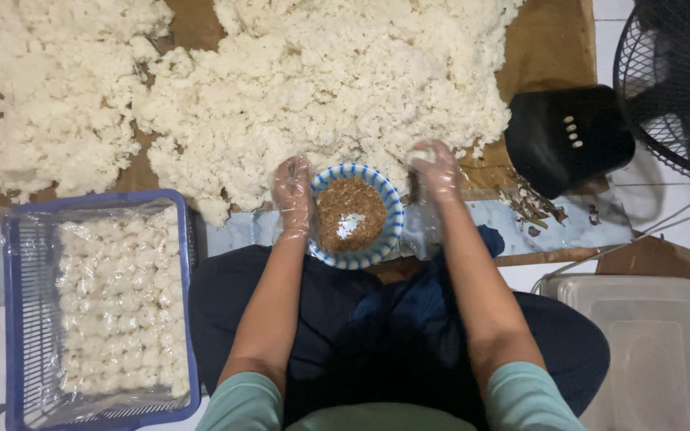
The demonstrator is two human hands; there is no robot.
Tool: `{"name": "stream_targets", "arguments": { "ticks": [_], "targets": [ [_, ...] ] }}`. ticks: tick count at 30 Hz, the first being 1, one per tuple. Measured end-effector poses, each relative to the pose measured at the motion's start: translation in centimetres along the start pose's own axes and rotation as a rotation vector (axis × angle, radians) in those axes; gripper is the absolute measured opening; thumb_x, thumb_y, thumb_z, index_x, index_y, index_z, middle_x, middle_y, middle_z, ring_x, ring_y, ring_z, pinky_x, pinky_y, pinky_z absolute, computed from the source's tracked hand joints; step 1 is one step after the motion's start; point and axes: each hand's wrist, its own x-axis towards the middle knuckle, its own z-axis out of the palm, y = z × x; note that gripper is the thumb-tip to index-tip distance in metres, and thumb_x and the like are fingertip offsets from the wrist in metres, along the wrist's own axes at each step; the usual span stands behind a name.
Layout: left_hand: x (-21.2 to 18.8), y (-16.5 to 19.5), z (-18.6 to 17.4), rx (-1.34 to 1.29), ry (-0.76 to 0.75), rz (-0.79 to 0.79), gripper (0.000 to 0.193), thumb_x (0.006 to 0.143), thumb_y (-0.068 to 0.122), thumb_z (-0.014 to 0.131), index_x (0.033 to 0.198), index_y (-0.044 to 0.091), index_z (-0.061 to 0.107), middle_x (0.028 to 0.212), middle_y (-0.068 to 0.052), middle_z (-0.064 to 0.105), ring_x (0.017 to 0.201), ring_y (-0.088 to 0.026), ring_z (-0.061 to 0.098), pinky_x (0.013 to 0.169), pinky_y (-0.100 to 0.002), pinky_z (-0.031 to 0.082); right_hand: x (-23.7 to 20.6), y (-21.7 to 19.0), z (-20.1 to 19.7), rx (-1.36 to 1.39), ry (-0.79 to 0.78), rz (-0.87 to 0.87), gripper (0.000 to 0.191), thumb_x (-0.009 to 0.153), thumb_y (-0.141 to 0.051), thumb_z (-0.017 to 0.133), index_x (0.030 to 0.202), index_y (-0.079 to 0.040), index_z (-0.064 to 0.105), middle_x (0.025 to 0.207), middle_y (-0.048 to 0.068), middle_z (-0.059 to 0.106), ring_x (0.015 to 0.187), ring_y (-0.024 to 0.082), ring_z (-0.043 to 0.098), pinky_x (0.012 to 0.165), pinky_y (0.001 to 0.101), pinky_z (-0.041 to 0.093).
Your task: The person scoops a portion of white sticky rice, flattens it in their palm, places a brown filling in the center, and wraps the rice around it to form a small ball. They repeat this process, placing each finished rice cake into a blue plastic basket lined with plastic wrap.
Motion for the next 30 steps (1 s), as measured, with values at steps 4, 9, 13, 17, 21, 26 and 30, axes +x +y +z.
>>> {"name": "stream_targets", "arguments": {
  "ticks": [4, 9, 13, 17, 21, 26, 30],
  "targets": [
    [-0.1, -0.7, -0.3, -0.074, -0.007, 0.029, 0.03, 0.1, 0.022, 0.069, 0.12, -0.001, 0.067, 0.11, -0.012, 0.072, 0.101, -0.02, 0.067, 0.091, -0.033, 0.053, 0.6, -2.0, 4.1, -0.293, 0.077, 0.013, 0.023, 0.076, 0.002, 0.059, 0.088, -0.013, 0.073, 0.104, 0.012, 0.07, 0.098, 0.031, 0.069, 0.086, 0.0389, 0.053],
    [-0.3, 1.2, -1.5, -0.385, -0.064, -0.06, 0.045, 0.105, 0.037, 0.063, 0.133, 0.002, 0.065, 0.123, -0.019, 0.071, 0.107, -0.025, 0.067, 0.094, -0.038, 0.055, 1.0, -2.5, 5.8, -0.368, 0.06, 0.061, 0.023, 0.081, 0.0, 0.056, 0.09, -0.009, 0.074, 0.1, 0.021, 0.072, 0.099, 0.036, 0.07, 0.091, 0.0438, 0.056],
    [-1.0, 5.9, -2.6, -0.927, -0.281, -0.594, 0.07, 0.094, 0.064, 0.04, 0.154, 0.028, 0.033, 0.151, -0.021, 0.048, 0.115, -0.034, 0.065, 0.097, -0.051, 0.056, 1.7, -3.1, 4.4, -0.767, -0.238, 0.135, 0.019, 0.086, -0.009, 0.062, 0.101, -0.004, 0.072, 0.11, 0.026, 0.069, 0.106, 0.042, 0.068, 0.092, 0.0482, 0.055],
    [-1.4, 8.3, -2.6, -0.915, -0.305, -0.707, 0.076, 0.088, 0.072, 0.029, 0.156, 0.04, 0.015, 0.158, -0.022, 0.037, 0.121, -0.043, 0.061, 0.099, -0.062, 0.052, 1.1, -6.0, 3.8, -0.859, -0.34, 0.22, 0.028, 0.1, -0.015, 0.051, 0.116, 0.003, 0.066, 0.114, 0.029, 0.069, 0.109, 0.043, 0.068, 0.093, 0.0494, 0.056],
    [-0.8, 5.8, -1.3, -0.907, -0.475, -0.658, 0.083, 0.098, 0.072, 0.035, 0.159, 0.015, 0.038, 0.164, -0.023, 0.038, 0.13, -0.036, 0.056, 0.107, -0.061, 0.044, -3.4, -10.1, 6.1, -0.754, -0.401, 0.001, 0.03, 0.101, -0.006, 0.041, 0.118, 0.004, 0.064, 0.116, 0.026, 0.069, 0.109, 0.036, 0.069, 0.098, 0.0429, 0.055],
    [-1.1, 2.1, 0.0, -0.97, -0.592, -0.756, 0.078, 0.102, 0.065, 0.038, 0.15, 0.006, 0.051, 0.15, -0.026, 0.054, 0.126, -0.037, 0.061, 0.109, -0.055, 0.049, -10.2, -13.5, 10.1, -0.607, -0.412, -0.285, 0.036, 0.088, -0.012, 0.053, 0.121, -0.008, 0.067, 0.123, 0.023, 0.067, 0.116, 0.041, 0.063, 0.101, 0.0506, 0.049],
    [-1.5, 1.8, 0.1, -0.963, -0.57, -0.93, 0.081, 0.097, 0.068, 0.04, 0.143, 0.002, 0.054, 0.133, -0.021, 0.066, 0.118, -0.037, 0.065, 0.101, -0.051, 0.055, -10.4, -14.5, 10.6, -0.584, -0.483, -0.158, 0.038, 0.106, -0.024, 0.043, 0.134, -0.003, 0.056, 0.129, 0.029, 0.062, 0.112, 0.046, 0.063, 0.096, 0.0557, 0.049]
  ]
}}
